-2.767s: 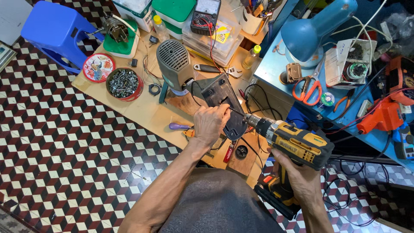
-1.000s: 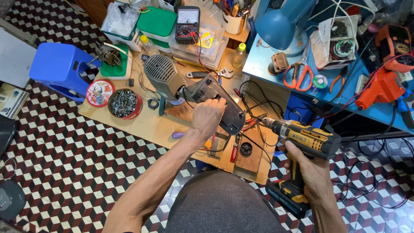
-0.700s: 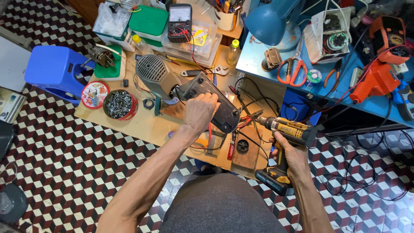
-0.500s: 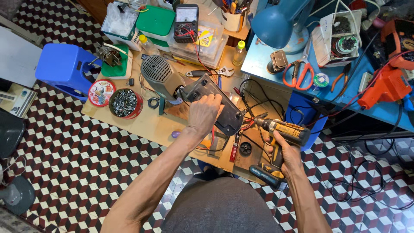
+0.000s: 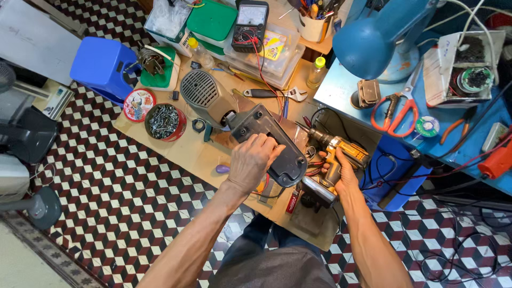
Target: The person uses a cordless drill to fasten screws into a black plastic housing on a workbench. They repeatedly select screws from a tin, position them, and drive them in, then briefly inspect the housing and reach for additional parts from a shelf.
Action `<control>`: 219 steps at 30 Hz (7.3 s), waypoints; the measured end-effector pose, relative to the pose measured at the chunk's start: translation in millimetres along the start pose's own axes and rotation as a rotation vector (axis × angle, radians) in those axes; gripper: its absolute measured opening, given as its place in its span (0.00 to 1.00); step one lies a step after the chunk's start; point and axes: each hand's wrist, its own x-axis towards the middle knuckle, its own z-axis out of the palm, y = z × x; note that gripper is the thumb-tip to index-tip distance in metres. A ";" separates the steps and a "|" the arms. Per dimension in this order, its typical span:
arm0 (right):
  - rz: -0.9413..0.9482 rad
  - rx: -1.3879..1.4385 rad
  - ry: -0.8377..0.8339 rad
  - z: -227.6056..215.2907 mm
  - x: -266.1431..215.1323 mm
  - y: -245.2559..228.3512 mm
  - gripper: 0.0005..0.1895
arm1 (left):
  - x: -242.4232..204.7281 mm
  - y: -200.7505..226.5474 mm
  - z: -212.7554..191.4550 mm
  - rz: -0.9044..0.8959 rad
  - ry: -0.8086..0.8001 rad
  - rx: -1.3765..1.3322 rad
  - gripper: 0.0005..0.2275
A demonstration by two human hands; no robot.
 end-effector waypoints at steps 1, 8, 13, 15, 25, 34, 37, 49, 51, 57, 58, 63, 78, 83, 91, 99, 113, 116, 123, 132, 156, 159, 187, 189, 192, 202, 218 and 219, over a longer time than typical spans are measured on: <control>0.009 0.010 0.009 -2.5 13.9 4.8 0.21 | -0.4 4.0 0.0 -0.029 -0.007 -0.026 0.12; 0.059 -0.195 0.175 -21.7 48.9 15.7 0.20 | -33.3 50.7 -4.9 -0.709 0.181 -0.852 0.11; 0.104 -0.530 0.286 -33.3 37.6 12.9 0.18 | -63.3 55.4 -7.9 -1.262 0.263 -1.656 0.16; 0.044 -0.748 0.323 -30.1 21.4 13.4 0.20 | -68.6 53.9 -9.5 -1.266 0.283 -1.804 0.16; -0.427 -0.642 0.180 124.4 -201.3 5.9 0.14 | -84.8 53.3 -37.4 -1.145 0.168 -1.560 0.19; -0.378 -0.736 -0.169 262.3 -256.9 37.5 0.15 | -113.3 39.5 -62.3 -1.142 0.217 -1.692 0.12; -0.306 -0.638 -0.252 283.4 -244.0 65.6 0.14 | -132.4 21.4 -70.7 -1.102 0.211 -1.661 0.12; -0.249 -0.746 -0.123 358.9 -131.1 207.2 0.10 | -190.8 -165.8 -86.6 -1.159 0.045 -1.266 0.12; -0.237 -0.761 -0.056 379.7 -105.8 236.7 0.10 | -200.4 -238.4 -93.8 -1.171 -0.077 -1.050 0.13; -0.108 -0.707 0.074 425.8 -32.2 309.7 0.11 | -205.3 -432.6 -70.0 -0.962 -0.119 -0.396 0.08; -0.068 -0.688 0.096 430.0 -24.1 316.6 0.11 | -200.6 -452.3 -59.4 -0.916 -0.121 -0.369 0.08; -0.021 -0.712 0.132 446.5 3.9 334.5 0.14 | -179.0 -509.1 -8.2 -0.644 -0.236 -0.298 0.10; 0.072 -1.158 0.038 464.5 59.0 347.0 0.27 | -177.0 -538.4 0.6 -0.686 -0.483 -0.239 0.22; 0.053 -1.395 -0.040 471.7 80.6 352.5 0.29 | -185.5 -522.4 -11.7 -0.810 -0.454 -0.253 0.22; 0.071 -1.502 -0.101 485.2 96.9 366.9 0.33 | -190.6 -514.8 -9.8 -0.799 -0.437 -0.261 0.19; 0.117 -1.588 -0.088 484.7 98.5 379.6 0.36 | -185.7 -532.3 6.4 -0.642 -0.518 -0.198 0.20; -0.050 -1.661 -0.037 498.4 134.0 370.8 0.28 | -201.4 -507.6 -21.4 -0.878 -0.381 -0.411 0.19; -0.062 -1.791 -0.136 505.4 144.1 373.8 0.24 | -206.8 -508.9 -27.5 -1.006 -0.337 -0.399 0.19; 0.005 -2.088 -0.076 512.7 153.8 373.0 0.29 | -209.8 -518.8 -22.4 -0.986 -0.318 -0.370 0.19; -0.059 -2.216 -0.319 510.0 148.5 385.9 0.30 | -219.8 -524.4 -10.0 -0.941 -0.403 -0.324 0.24; -0.075 -1.840 -0.048 477.4 115.4 359.7 0.27 | -210.6 -519.4 6.5 -1.074 -0.385 -0.456 0.27; -0.101 -1.828 -0.037 474.8 113.4 366.9 0.26 | -208.8 -518.6 -0.6 -1.018 -0.449 -0.301 0.21; 0.015 -1.803 -0.072 464.0 124.4 364.3 0.33 | -203.2 -511.4 3.3 -1.217 -0.550 -0.586 0.22; 0.070 -1.819 -0.057 467.1 128.5 363.9 0.34 | -199.3 -513.7 5.0 -1.220 -0.580 -0.582 0.24; 0.094 -1.845 -0.060 469.2 133.6 364.4 0.37 | -194.9 -517.8 6.4 -1.116 -0.570 -0.558 0.26; 0.051 -1.922 -0.191 476.6 130.1 372.0 0.34 | -178.1 -538.8 -9.1 -0.942 -0.692 -0.605 0.33; 0.005 -1.822 -0.043 476.3 121.0 380.0 0.37 | -212.0 -515.2 4.0 -0.986 -0.547 -0.450 0.26; -0.001 -1.803 -0.043 475.7 120.3 381.4 0.37 | -211.5 -516.4 4.3 -0.991 -0.553 -0.470 0.27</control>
